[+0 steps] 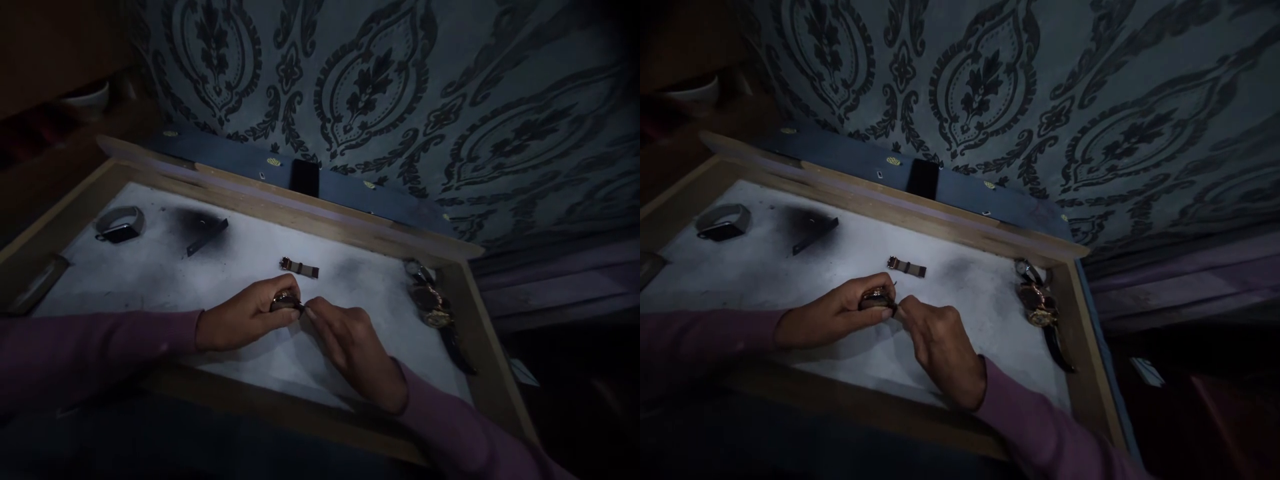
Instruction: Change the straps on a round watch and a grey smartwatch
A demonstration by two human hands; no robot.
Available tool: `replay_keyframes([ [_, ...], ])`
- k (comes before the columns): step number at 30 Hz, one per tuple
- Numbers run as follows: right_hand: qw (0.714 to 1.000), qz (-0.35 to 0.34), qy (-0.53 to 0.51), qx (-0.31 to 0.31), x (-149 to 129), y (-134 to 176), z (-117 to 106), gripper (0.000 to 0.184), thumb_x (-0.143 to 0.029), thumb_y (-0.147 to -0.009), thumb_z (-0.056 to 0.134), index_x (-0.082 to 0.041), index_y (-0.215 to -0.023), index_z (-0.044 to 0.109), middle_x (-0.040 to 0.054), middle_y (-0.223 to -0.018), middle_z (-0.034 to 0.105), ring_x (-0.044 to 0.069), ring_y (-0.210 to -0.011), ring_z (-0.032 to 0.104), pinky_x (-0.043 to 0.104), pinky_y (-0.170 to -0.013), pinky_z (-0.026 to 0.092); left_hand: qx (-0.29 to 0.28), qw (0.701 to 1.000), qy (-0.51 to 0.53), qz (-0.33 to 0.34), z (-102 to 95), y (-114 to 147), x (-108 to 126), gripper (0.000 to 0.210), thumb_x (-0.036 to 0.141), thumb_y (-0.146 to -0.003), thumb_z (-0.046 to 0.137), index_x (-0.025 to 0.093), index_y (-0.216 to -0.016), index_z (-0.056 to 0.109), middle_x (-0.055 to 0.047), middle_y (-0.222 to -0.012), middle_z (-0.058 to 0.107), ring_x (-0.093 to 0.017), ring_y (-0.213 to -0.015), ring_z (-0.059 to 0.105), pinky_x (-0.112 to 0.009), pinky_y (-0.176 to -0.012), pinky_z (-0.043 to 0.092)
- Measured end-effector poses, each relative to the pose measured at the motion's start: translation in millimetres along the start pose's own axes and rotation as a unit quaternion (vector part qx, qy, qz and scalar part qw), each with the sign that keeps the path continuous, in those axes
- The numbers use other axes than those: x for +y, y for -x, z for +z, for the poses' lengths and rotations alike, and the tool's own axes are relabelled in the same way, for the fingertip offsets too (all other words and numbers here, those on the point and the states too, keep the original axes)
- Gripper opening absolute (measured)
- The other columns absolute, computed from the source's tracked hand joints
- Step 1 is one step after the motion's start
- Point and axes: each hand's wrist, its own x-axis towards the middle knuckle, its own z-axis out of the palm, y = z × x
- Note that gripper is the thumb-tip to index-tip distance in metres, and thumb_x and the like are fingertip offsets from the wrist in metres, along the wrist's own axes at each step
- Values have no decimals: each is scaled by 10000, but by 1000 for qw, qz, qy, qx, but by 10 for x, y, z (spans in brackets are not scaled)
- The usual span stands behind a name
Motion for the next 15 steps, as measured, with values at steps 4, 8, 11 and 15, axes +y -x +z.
replay_keyframes([
  [4, 997, -18, -72, -17, -5, -38, -47, 298, -236, -1003, 361, -194, -738, 491, -47, -573, 432, 81, -460, 426, 212, -466, 322, -30, 998, 53, -28, -24, 7, -5, 98, 221, -894, 525, 174, -838, 461, 81, -635, 382, -73, -550, 331, -211, -516, 294],
  [8, 995, -77, -59, -8, 21, -38, -99, 299, -212, -1006, 367, -189, -754, 526, -36, -587, 484, 79, -461, 432, 216, -480, 341, -91, 979, 174, -61, -53, -4, -22, 130, 245, -889, 565, 177, -836, 467, 113, -541, 331, -55, -452, 272, -191, -435, 252],
  [11, 991, -130, -28, 9, 43, -8, -120, 269, -183, -1000, 379, -194, -786, 542, -19, -609, 550, 89, -470, 459, 225, -489, 360, -135, 959, 230, -95, -71, -18, -18, 127, 219, -875, 591, 176, -837, 477, 117, -536, 322, -42, -437, 243, -182, -419, 227],
  [15, 987, -157, -28, 16, 44, 7, -118, 244, -160, -997, 380, -198, -826, 548, -23, -613, 560, 89, -471, 478, 225, -489, 370, -166, 944, 256, -125, -82, -31, -20, 143, 217, -857, 606, 182, -834, 469, 119, -536, 323, -33, -415, 219, -178, -400, 195],
])
